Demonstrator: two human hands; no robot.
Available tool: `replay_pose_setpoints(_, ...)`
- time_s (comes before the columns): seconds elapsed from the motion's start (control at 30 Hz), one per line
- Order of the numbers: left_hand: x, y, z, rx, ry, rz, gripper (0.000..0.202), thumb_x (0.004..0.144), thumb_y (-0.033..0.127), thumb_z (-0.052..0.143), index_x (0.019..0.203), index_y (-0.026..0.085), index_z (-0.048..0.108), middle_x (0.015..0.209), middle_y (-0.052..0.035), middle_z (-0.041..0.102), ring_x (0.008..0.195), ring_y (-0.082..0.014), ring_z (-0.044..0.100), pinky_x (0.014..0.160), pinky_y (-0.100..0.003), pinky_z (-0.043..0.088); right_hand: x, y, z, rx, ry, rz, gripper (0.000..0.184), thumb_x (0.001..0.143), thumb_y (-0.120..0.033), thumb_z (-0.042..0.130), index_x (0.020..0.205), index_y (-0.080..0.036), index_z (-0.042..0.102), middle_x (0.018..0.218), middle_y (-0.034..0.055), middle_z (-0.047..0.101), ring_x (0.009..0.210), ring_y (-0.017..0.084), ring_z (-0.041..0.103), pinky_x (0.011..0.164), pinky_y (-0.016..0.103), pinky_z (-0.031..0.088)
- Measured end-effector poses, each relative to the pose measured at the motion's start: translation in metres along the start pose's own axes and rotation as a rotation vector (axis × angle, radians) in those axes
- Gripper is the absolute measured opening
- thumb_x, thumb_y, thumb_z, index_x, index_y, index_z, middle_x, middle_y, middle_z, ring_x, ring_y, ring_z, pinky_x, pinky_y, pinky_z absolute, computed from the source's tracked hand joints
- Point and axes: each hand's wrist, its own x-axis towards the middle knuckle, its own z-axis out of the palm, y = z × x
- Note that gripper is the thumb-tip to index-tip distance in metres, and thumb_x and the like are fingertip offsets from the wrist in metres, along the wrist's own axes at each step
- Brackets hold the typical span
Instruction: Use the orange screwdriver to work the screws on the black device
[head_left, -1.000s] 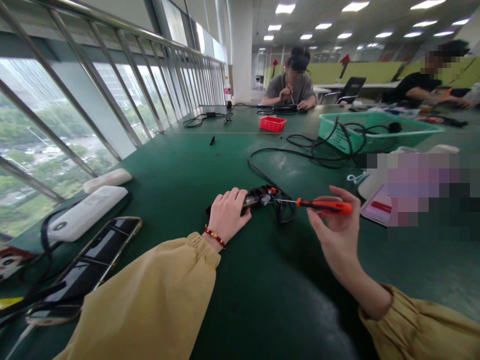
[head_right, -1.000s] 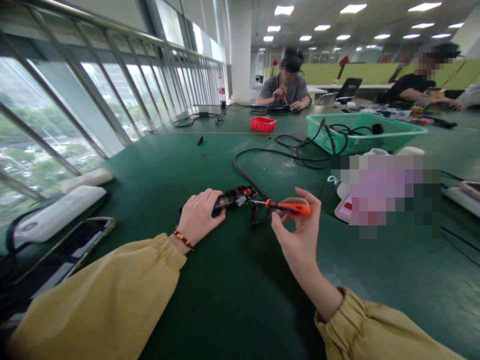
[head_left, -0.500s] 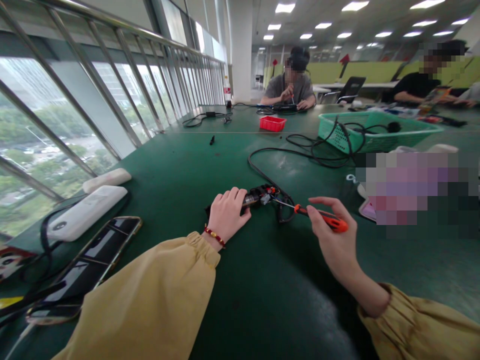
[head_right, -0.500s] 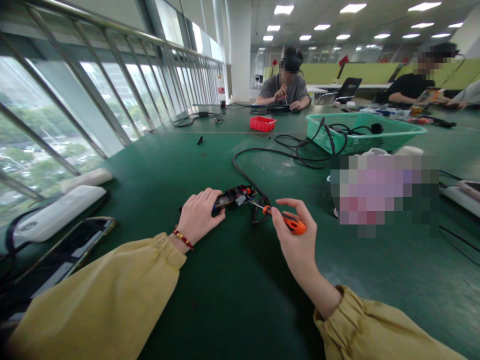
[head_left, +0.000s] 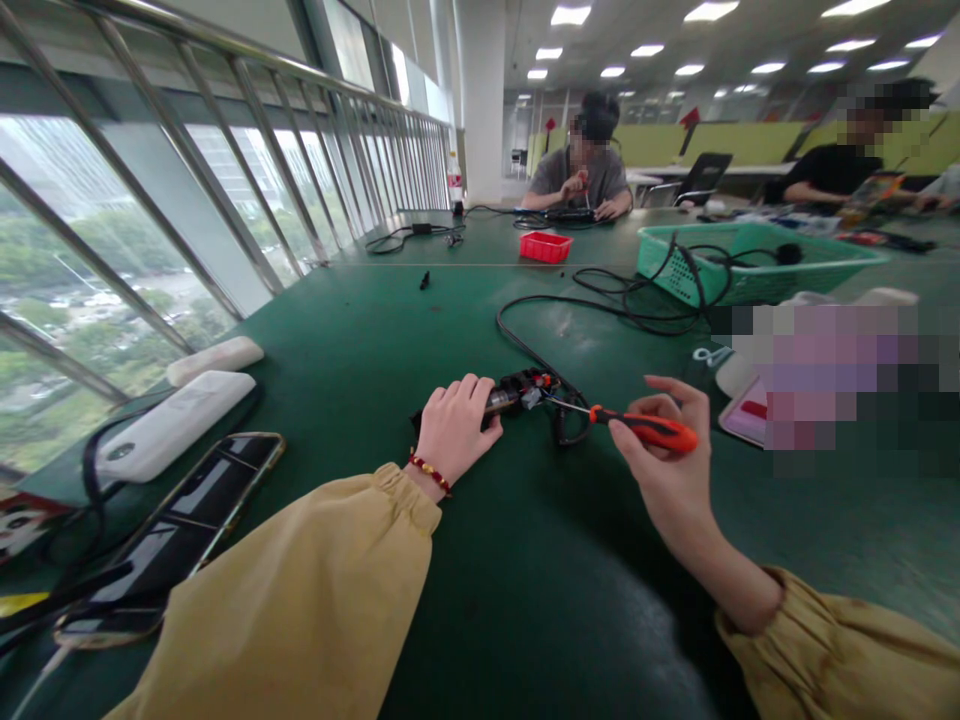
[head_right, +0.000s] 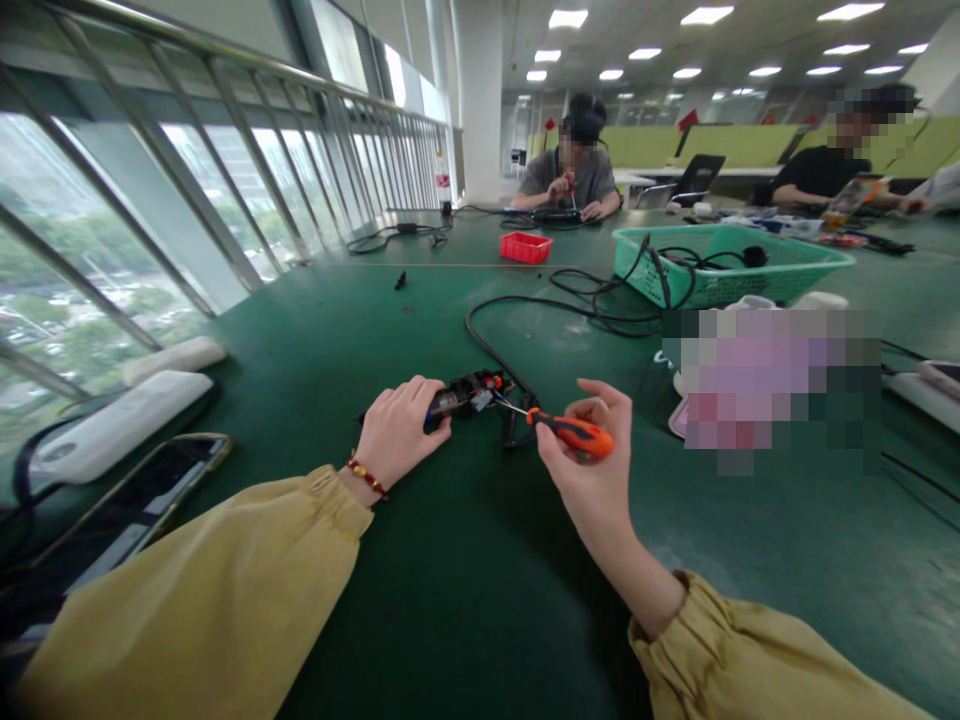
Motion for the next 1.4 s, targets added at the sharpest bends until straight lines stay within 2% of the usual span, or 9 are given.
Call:
replay_pose_setpoints(0.13, 0.000, 0.000, 0.000, -0.001, -0.002, -0.004, 0.028, 0.077, 0.027, 0.051, 0.103, 0.017, 0.051, 0.097, -0.0058, 0.058, 0.084, -0.0207, 0.056, 0.071, -0.033, 0.040, -0.002, 0.000, -0.001, -0.119, -0.035, 0.091, 0.018, 0.075, -0.033, 0.061, 0.083, -0.018, 0.055, 0.051, -0.0078, 0.039, 0.041, 0.005, 0.034, 0.038, 0.018, 0.027)
replay_pose_setpoints(0.33, 0.001, 0.000, -0.002, -0.007, -0.009, -0.002, 0.028, 0.077, 0.027, 0.050, 0.102, 0.017, 0.051, 0.097, -0.0065, 0.060, 0.084, -0.0211, 0.056, 0.070, -0.033, 0.039, -0.001, 0.002, -0.001, 0.010, 0.015, -0.010, 0.039, 0.069, -0.024, 0.066, 0.103, -0.023, 0.046, 0.071, -0.0054, 0.048, 0.051, 0.006, 0.043, 0.047, 0.019, 0.038)
replay_pose_setpoints(0.47, 0.000, 0.000, -0.001, -0.030, -0.008, -0.003, 0.030, 0.078, 0.031, 0.050, 0.104, 0.016, 0.050, 0.093, -0.0059, 0.062, 0.081, -0.0212, 0.057, 0.070, -0.033, 0.040, -0.004, 0.001, -0.002, -0.132, -0.219, 0.002, 0.010, 0.080, -0.028, 0.055, 0.085, -0.020, 0.053, 0.059, -0.0044, 0.049, 0.047, 0.008, 0.044, 0.046, 0.021, 0.037)
replay_pose_setpoints(0.63, 0.000, 0.000, -0.001, -0.014, -0.006, 0.004, 0.029, 0.083, 0.034, 0.046, 0.105, 0.016, 0.051, 0.092, -0.0058, 0.063, 0.080, -0.0206, 0.057, 0.069, -0.032, 0.039, -0.012, -0.007, -0.001, -0.365, -0.741, -0.322, 0.006, 0.076, -0.022, 0.055, 0.082, -0.020, 0.056, 0.070, -0.0007, 0.060, 0.058, 0.010, 0.054, 0.059, 0.022, 0.041)
replay_pose_setpoints(0.77, -0.001, 0.000, -0.002, 0.014, -0.021, 0.009, 0.031, 0.085, 0.032, 0.043, 0.109, 0.015, 0.050, 0.096, -0.0064, 0.062, 0.083, -0.0205, 0.058, 0.070, -0.032, 0.040, -0.015, -0.012, 0.003, -0.392, -1.027, -0.395, 0.010, 0.075, -0.019, 0.054, 0.085, -0.020, 0.056, 0.078, -0.0005, 0.063, 0.062, 0.010, 0.055, 0.060, 0.021, 0.039)
replay_pose_setpoints(0.93, -0.007, -0.015, -0.008, 0.077, -0.041, -0.080, 0.035, 0.085, 0.031, 0.043, 0.115, 0.013, 0.049, 0.099, -0.0077, 0.060, 0.087, -0.0211, 0.058, 0.069, -0.031, 0.041, -0.012, -0.012, 0.002, -0.383, -1.022, -0.364, 0.015, 0.076, -0.018, 0.052, 0.091, -0.021, 0.054, 0.084, 0.0005, 0.063, 0.068, 0.011, 0.057, 0.064, 0.020, 0.040)
replay_pose_setpoints(1.13, -0.016, -0.067, -0.026, 0.213, -0.089, -0.433, 0.028, 0.083, 0.037, 0.044, 0.101, 0.018, 0.055, 0.094, -0.0080, 0.059, 0.078, -0.0249, 0.060, 0.055, -0.030, 0.038, -0.012, -0.011, 0.001, -0.406, -1.068, -0.345, 0.020, 0.076, -0.018, 0.053, 0.095, -0.022, 0.054, 0.089, 0.0008, 0.064, 0.071, 0.011, 0.059, 0.065, 0.021, 0.040)
replay_pose_setpoints(1.27, -0.024, -0.099, -0.036, 0.297, 0.047, -0.581, 0.026, 0.082, 0.035, 0.047, 0.101, 0.019, 0.054, 0.096, -0.0111, 0.057, 0.080, -0.0279, 0.058, 0.058, -0.033, 0.038, -0.013, -0.011, 0.001, -0.398, -1.070, -0.331, 0.021, 0.077, -0.016, 0.051, 0.097, -0.022, 0.054, 0.092, 0.0013, 0.064, 0.074, 0.011, 0.060, 0.067, 0.021, 0.042)
replay_pose_setpoints(1.4, -0.027, -0.112, -0.036, 0.394, 0.174, -0.545, 0.022, 0.081, 0.028, 0.046, 0.101, 0.020, 0.051, 0.099, -0.0120, 0.055, 0.087, -0.0287, 0.055, 0.065, -0.037, 0.039, -0.013, -0.010, 0.001, -0.396, -1.076, -0.326, 0.020, 0.078, -0.017, 0.052, 0.097, -0.023, 0.054, 0.092, 0.0013, 0.064, 0.075, 0.012, 0.060, 0.066, 0.021, 0.042)
